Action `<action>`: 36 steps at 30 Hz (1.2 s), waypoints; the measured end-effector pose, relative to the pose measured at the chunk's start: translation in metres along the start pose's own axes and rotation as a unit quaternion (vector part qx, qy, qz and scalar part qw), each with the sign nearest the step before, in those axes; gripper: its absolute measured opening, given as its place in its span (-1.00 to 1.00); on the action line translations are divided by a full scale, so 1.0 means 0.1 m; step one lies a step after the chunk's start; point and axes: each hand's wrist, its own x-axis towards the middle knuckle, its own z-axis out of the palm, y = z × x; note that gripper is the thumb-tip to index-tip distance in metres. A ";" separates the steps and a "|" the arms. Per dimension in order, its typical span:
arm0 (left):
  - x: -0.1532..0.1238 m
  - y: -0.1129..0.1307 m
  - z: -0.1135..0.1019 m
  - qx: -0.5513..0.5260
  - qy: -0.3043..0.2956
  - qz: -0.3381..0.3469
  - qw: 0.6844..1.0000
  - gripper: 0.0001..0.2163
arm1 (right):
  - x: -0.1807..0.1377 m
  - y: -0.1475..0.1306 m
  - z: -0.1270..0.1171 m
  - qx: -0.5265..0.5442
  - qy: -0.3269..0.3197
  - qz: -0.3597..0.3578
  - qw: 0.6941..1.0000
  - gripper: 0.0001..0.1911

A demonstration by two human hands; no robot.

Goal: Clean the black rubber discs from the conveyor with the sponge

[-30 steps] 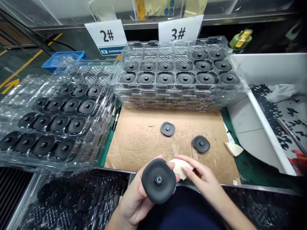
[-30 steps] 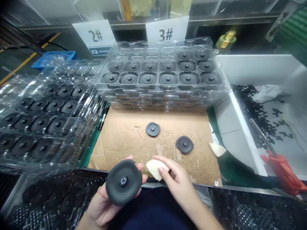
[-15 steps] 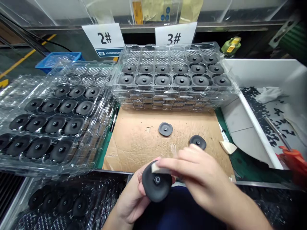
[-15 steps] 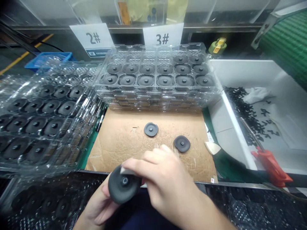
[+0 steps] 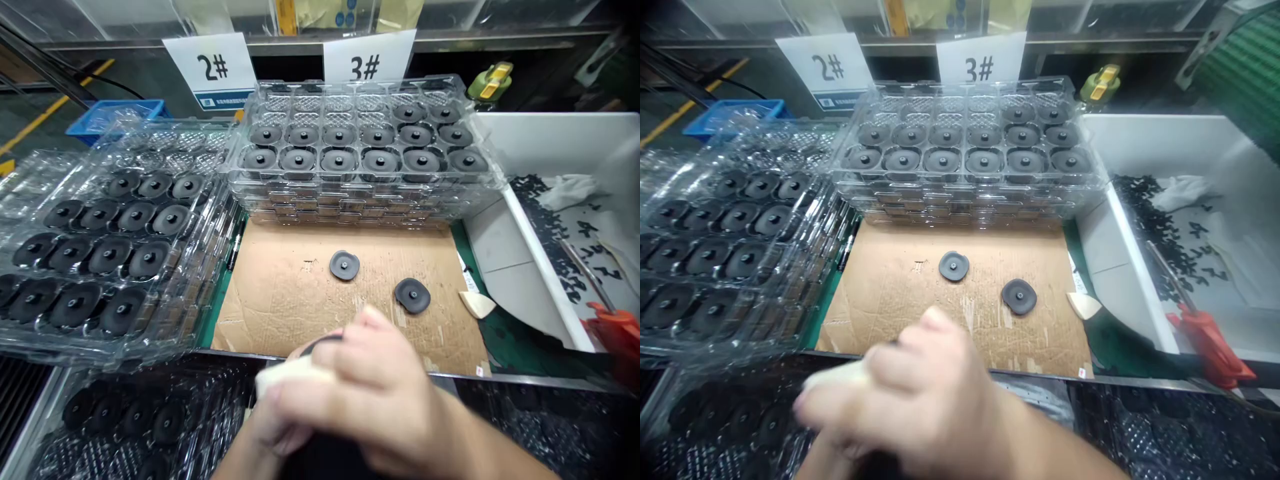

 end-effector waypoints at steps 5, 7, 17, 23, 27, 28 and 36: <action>0.00 0.11 0.03 -0.059 -0.106 -0.059 0.991 -0.51 | -0.36 0.45 -0.09 0.043 0.034 0.261 0.964 -0.70; -0.01 0.15 0.01 -0.079 -0.119 -0.061 0.988 -0.51 | -0.62 0.59 -0.01 0.036 0.043 0.317 0.947 -0.72; 0.03 0.07 0.09 -0.108 -0.087 -0.068 0.988 -0.49 | -1.09 0.60 0.42 -0.023 0.006 0.320 0.947 -0.70; 0.02 -0.07 0.20 -0.074 -0.015 -0.033 0.997 -0.49 | -0.43 0.05 0.04 -0.024 0.173 0.229 0.958 -0.64; 0.00 -0.08 0.20 -0.039 0.012 -0.014 0.999 -0.54 | -0.25 -0.15 0.07 0.041 0.048 0.094 0.994 -0.66; -0.01 -0.08 0.20 -0.028 0.024 0.002 0.999 -0.54 | -0.23 -0.15 0.07 0.054 0.012 0.105 0.993 -0.67; 0.02 -0.02 0.30 -0.026 -0.036 -0.018 0.999 -0.55 | -0.28 -0.07 0.02 0.029 0.062 0.085 0.994 -0.69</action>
